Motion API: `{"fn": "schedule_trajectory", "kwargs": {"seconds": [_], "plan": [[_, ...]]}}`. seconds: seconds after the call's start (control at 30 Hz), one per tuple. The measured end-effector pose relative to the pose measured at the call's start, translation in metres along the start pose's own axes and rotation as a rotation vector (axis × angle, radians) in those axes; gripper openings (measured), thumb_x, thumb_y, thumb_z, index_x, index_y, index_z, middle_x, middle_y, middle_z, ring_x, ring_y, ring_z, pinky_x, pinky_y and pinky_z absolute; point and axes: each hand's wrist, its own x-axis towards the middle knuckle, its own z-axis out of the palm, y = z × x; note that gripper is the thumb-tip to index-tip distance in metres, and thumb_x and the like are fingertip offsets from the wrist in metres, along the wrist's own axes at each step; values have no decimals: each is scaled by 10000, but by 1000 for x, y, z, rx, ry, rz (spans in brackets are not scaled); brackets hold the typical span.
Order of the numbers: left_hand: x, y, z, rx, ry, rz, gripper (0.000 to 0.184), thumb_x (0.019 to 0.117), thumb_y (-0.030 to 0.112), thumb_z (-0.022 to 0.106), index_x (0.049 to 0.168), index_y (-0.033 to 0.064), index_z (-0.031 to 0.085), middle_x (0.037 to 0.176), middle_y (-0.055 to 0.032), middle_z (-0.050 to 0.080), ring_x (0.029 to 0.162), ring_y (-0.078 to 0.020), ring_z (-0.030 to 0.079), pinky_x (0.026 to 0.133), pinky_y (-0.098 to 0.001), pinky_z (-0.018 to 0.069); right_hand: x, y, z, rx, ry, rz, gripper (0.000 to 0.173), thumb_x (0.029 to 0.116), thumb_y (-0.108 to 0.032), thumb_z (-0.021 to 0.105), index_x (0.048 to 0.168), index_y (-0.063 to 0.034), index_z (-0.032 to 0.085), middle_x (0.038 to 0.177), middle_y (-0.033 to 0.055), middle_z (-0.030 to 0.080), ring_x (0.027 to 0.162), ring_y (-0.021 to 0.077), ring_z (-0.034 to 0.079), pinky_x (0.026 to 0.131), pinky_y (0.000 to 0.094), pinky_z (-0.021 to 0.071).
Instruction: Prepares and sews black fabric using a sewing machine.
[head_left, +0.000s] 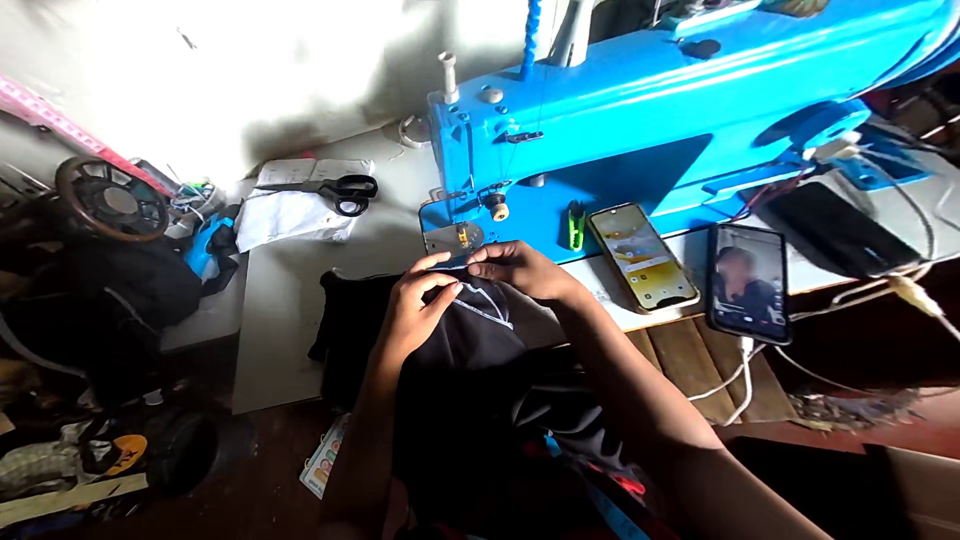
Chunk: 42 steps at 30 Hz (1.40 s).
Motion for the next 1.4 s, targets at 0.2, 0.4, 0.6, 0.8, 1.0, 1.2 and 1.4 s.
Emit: {"fn": "schedule_trajectory", "kwargs": {"seconds": [0.2,0.4,0.6,0.8,1.0,1.2,1.4], "plan": [[1,6,0,-57,61,-3,136,968,84,656,978,-28,733,1023,-73,720,882,-32,675,804,-193,568,-15,3,-1,-1,-24,16,126,949,0,663,1070,-24,693,881,21,703,743,44,642,700,217,560],[-5,27,-18,-44,155,108,133,962,83,663,999,-26,729,1063,-46,720,932,-37,678,826,-214,579,-29,-4,10,-181,-98,16,127,897,1,690,1019,38,689,825,40,667,716,28,599,693,216,528],[-17,65,-52,-9,303,251,111,999,220,657,1038,184,754,1116,145,712,1014,24,661,858,-171,559,-34,-14,16,-457,-61,42,146,948,-43,667,1057,43,713,933,175,713,837,272,691,795,467,570],[-20,94,-73,27,441,302,119,1013,264,635,1031,253,752,1091,211,699,1054,45,637,909,-157,525,-33,-31,13,-270,103,-119,116,967,-59,636,1069,-24,679,928,66,698,787,114,667,710,294,577],[-23,92,-81,-52,423,333,151,1019,304,629,1058,244,762,1104,188,711,1073,27,642,931,-171,525,-28,-20,41,-157,25,-308,263,903,-139,710,1141,-27,707,1294,119,649,1179,159,634,946,330,561],[-23,81,-94,-224,332,306,180,1006,403,622,1048,293,758,1085,210,712,1063,49,637,926,-145,513,-9,-30,64,-39,-136,-382,529,882,-283,780,1338,-46,655,1415,138,579,1311,184,547,1087,351,480],[-27,76,-106,-303,250,329,185,1009,406,612,1059,306,760,1104,206,716,1080,56,635,942,-136,504,18,-37,68,-49,-342,-329,401,1077,-295,474,985,13,713,868,-32,685,772,-65,566,711,153,474]]}}
